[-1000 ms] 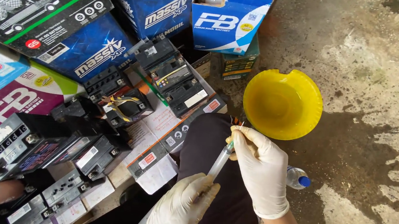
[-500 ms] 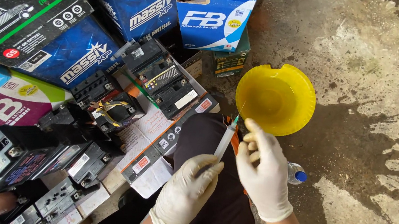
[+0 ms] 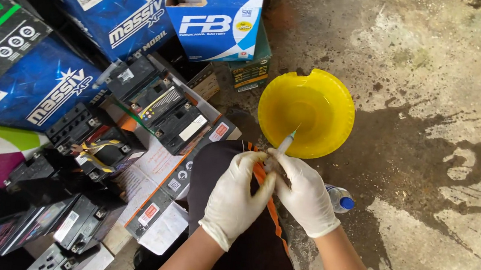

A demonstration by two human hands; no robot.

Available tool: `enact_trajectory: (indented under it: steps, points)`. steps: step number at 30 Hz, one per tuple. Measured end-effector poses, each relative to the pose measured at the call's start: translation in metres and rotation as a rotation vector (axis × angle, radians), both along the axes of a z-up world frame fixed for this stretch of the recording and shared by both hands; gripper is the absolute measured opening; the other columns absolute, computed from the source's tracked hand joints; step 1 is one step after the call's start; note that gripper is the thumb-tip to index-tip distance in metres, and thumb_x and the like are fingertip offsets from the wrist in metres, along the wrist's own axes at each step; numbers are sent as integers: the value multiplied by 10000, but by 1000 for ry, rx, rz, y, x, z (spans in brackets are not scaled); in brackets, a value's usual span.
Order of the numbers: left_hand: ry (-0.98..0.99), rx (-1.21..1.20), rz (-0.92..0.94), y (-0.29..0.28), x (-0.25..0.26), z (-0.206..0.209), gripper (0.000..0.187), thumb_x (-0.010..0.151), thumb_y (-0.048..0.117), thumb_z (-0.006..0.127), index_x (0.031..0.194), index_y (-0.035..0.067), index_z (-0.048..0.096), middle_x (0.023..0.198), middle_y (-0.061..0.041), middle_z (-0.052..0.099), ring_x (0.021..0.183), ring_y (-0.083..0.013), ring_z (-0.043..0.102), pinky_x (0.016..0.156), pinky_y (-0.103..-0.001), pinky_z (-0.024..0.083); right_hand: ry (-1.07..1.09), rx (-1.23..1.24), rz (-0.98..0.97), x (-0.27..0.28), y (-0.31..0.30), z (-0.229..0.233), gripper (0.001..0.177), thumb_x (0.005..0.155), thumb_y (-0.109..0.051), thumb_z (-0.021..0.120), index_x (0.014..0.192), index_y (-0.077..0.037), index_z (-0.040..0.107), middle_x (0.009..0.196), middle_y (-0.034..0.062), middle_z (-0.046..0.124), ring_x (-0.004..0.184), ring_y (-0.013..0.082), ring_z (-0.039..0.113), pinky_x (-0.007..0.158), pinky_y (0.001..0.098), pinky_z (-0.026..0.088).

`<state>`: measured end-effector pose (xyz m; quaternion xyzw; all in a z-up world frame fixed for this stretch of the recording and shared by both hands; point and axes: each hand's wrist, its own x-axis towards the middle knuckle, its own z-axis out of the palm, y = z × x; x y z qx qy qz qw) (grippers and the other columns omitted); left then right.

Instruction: Filling battery cells with liquid using a syringe

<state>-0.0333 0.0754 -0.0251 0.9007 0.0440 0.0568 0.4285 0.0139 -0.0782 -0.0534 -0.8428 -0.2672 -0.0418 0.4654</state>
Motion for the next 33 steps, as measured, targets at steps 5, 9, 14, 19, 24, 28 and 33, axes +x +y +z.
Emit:
enact_trajectory:
  steps: [5, 9, 14, 19, 24, 28, 33]
  points:
    - [359, 266, -89, -5, 31, -29, 468, 963, 567, 591, 1142, 147, 691, 995, -73, 742, 957, -276, 756, 799, -452, 626, -89, -3, -22, 13, 1, -14, 505, 859, 105, 647, 1356, 14, 633, 1125, 202, 737, 1029, 368, 722, 904, 441, 583]
    - [468, 349, -169, -3, 56, -27, 537, 943, 670, 496, 998, 175, 698, 898, -56, 760, 908, -299, 764, 769, -496, 619, -120, 19, -53, 22, -3, -35, 476, 920, 134, 565, 1386, 47, 601, 1161, 226, 729, 1068, 375, 714, 919, 441, 574]
    - [471, 389, -240, -8, 76, -46, 537, 1010, 557, 426, 897, 101, 686, 819, -125, 742, 860, -340, 765, 738, -495, 629, -51, -19, -142, 27, 0, -52, 397, 918, 58, 630, 1312, 14, 658, 1108, 208, 732, 1033, 370, 716, 893, 425, 586]
    - [411, 492, -220, -16, 83, -74, 512, 1012, 515, 421, 809, 120, 677, 709, -90, 715, 740, -327, 767, 644, -491, 622, -69, -271, -182, 38, -13, -70, 388, 828, -45, 722, 1216, -62, 723, 970, 140, 719, 962, 324, 702, 858, 432, 587]
    - [166, 669, -140, -30, 83, -104, 319, 953, 392, 506, 793, 153, 645, 653, -64, 676, 652, -302, 748, 607, -479, 625, 186, -435, -87, 53, -15, -73, 464, 838, -140, 673, 1295, -209, 703, 918, 94, 716, 972, 297, 682, 858, 410, 590]
    - [223, 666, -141, -34, 84, -116, 324, 950, 405, 510, 807, 143, 637, 652, -45, 672, 631, -300, 743, 599, -495, 626, 219, -430, -90, 58, -14, -81, 365, 854, -156, 676, 1215, -193, 712, 921, 111, 722, 979, 312, 678, 861, 428, 583]
    - [352, 523, -118, -34, 91, -120, 394, 985, 423, 443, 859, 106, 641, 700, -111, 680, 699, -357, 754, 621, -562, 622, 209, -418, -137, 60, -15, -102, 381, 872, -123, 671, 1250, -165, 698, 957, 109, 756, 1024, 308, 698, 900, 414, 588]
